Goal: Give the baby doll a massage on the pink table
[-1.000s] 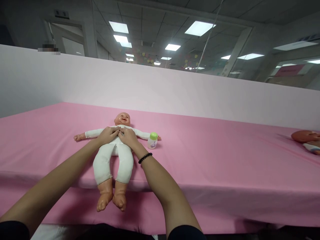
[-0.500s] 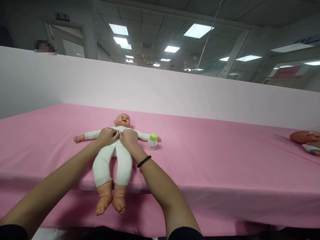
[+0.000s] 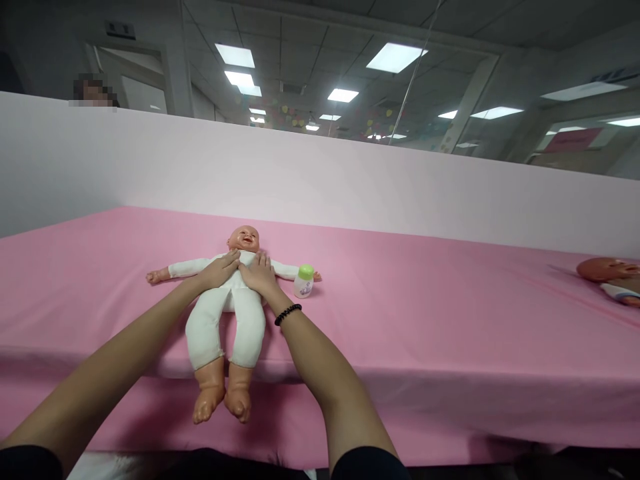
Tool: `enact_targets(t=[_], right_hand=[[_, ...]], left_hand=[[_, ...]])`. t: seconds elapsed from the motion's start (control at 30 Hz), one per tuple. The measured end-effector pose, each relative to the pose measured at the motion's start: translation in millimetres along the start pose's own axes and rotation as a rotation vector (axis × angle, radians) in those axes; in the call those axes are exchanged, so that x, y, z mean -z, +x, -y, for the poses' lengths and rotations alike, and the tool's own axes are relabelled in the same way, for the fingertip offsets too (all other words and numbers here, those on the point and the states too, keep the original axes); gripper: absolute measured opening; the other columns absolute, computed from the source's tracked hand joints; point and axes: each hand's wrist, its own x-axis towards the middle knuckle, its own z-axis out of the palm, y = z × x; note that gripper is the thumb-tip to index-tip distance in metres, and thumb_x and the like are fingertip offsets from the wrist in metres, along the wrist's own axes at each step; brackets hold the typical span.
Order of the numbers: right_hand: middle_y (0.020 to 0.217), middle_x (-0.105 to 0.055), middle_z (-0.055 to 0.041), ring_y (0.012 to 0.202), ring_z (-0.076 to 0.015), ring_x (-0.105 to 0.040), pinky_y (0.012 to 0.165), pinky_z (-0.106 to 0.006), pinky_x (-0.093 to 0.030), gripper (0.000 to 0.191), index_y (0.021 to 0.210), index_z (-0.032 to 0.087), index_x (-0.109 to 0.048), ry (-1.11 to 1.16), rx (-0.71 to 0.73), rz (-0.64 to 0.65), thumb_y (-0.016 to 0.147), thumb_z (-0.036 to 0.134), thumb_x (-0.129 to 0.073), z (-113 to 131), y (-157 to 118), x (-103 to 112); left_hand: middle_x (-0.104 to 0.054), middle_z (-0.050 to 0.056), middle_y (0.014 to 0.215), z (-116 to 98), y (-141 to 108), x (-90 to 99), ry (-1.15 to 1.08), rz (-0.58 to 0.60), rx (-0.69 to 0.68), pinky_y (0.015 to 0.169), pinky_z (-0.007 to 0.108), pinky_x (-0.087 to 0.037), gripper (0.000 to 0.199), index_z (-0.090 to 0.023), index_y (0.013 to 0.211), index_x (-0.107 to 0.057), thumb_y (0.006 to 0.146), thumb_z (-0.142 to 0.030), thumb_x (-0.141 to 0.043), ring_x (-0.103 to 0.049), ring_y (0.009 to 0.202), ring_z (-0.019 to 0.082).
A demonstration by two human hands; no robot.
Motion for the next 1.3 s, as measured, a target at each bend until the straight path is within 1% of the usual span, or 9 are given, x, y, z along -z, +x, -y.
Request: enact_targets(t=[0.13, 0.23, 0.37, 0.47, 0.67, 0.8, 0.93, 1.07, 1.3], right_hand=[[0.139, -0.058, -0.029, 0.132, -0.0371, -0.056, 0.106, -0.044, -0.044, 0.07, 0.136, 0.0, -0.06, -0.18, -0.041, -0.081, 0.104, 0.056, -0.033, 11, -13, 6], [0.11, -0.073, -0.0227, 0.106, -0.0331, -0.069, 0.089, -0.039, -0.051, 0.054, 0.109, 0.007, -0.074, -0.32, 0.057, -0.157, 0.106, 0.046, -0.036, 21, -21, 9], [0.11, -0.074, -0.0173, 0.105, -0.0287, -0.069, 0.088, -0.035, -0.05, 0.04, 0.109, 0.011, -0.074, -0.348, 0.206, -0.121, 0.104, 0.024, -0.036, 25, -21, 10], [0.132, -0.068, -0.0143, 0.124, -0.0248, -0.061, 0.106, -0.035, -0.044, 0.042, 0.128, 0.012, -0.066, -0.227, 0.302, -0.088, 0.104, 0.019, -0.033, 16, -14, 5], [0.17, -0.012, -0.0146, 0.158, -0.0277, -0.011, 0.126, -0.051, -0.015, 0.068, 0.164, 0.007, -0.017, -0.069, 0.159, 0.027, 0.107, 0.044, -0.024, 0, -2, -1], [0.152, -0.044, -0.0329, 0.144, -0.0377, -0.043, 0.117, -0.045, -0.034, 0.079, 0.147, -0.008, -0.045, -0.178, 0.029, -0.065, 0.105, 0.056, -0.027, 9, -13, 5], [0.112, -0.072, -0.022, 0.105, -0.0319, -0.069, 0.091, -0.038, -0.049, 0.045, 0.11, 0.008, -0.074, -0.295, 0.119, -0.118, 0.105, 0.033, -0.036, 19, -20, 10], [0.108, -0.074, -0.0158, 0.101, -0.0268, -0.068, 0.091, -0.034, -0.047, 0.035, 0.101, 0.013, -0.075, -0.274, 0.253, -0.118, 0.096, 0.012, -0.041, 16, -15, 6], [0.164, -0.035, -0.0136, 0.152, -0.0243, -0.03, 0.123, -0.043, -0.024, 0.056, 0.158, 0.014, -0.036, -0.042, 0.289, -0.016, 0.103, 0.024, -0.033, 3, -7, 1]], left_hand=[[-0.074, 0.02, 0.104, -13, -8, 10.4, 0.224, -0.039, 0.187, 0.085, 0.041, -0.052, 0.05, -0.01, 0.099, -0.074, 0.099, -0.031, -0.029, -0.07, 0.1, 0.032], [-0.075, 0.018, 0.096, -21, -14, 15.9, 0.328, -0.075, 0.136, 0.078, 0.04, -0.051, 0.048, -0.013, 0.088, -0.075, 0.099, -0.034, -0.034, -0.071, 0.092, 0.032], [-0.075, 0.015, 0.097, -17, -12, 12.1, 0.269, -0.061, 0.086, 0.083, 0.04, -0.052, 0.046, -0.015, 0.089, -0.075, 0.099, -0.034, -0.034, -0.071, 0.095, 0.031], [-0.071, 0.016, 0.123, -4, -5, -1.3, 0.095, -0.039, -0.001, 0.102, 0.041, -0.049, 0.05, -0.013, 0.118, -0.07, 0.101, -0.03, -0.026, -0.065, 0.119, 0.028], [-0.039, 0.018, 0.16, 11, 2, -18.2, 0.058, 0.05, -0.022, 0.118, 0.047, -0.035, 0.055, -0.011, 0.149, -0.046, 0.104, -0.034, -0.024, -0.034, 0.15, 0.027], [-0.07, 0.021, 0.119, -10, -9, 2.2, 0.214, -0.001, 0.116, 0.095, 0.044, -0.05, 0.055, -0.01, 0.113, -0.071, 0.103, -0.04, -0.026, -0.065, 0.115, 0.033], [-0.073, 0.02, 0.096, -29, -17, 18.8, 0.343, -0.042, 0.066, 0.082, 0.042, -0.05, 0.054, -0.012, 0.089, -0.076, 0.101, -0.037, -0.029, -0.07, 0.094, 0.033], [-0.074, 0.017, 0.095, -29, -15, 18.3, 0.294, -0.008, 0.001, 0.082, 0.04, -0.05, 0.046, -0.014, 0.087, -0.074, 0.1, -0.031, -0.033, -0.07, 0.092, 0.03], [-0.063, 0.013, 0.137, -12, -9, 5.3, 0.063, 0.021, -0.176, 0.109, 0.037, -0.041, 0.046, -0.016, 0.133, -0.061, 0.103, -0.028, -0.027, -0.055, 0.131, 0.024]])
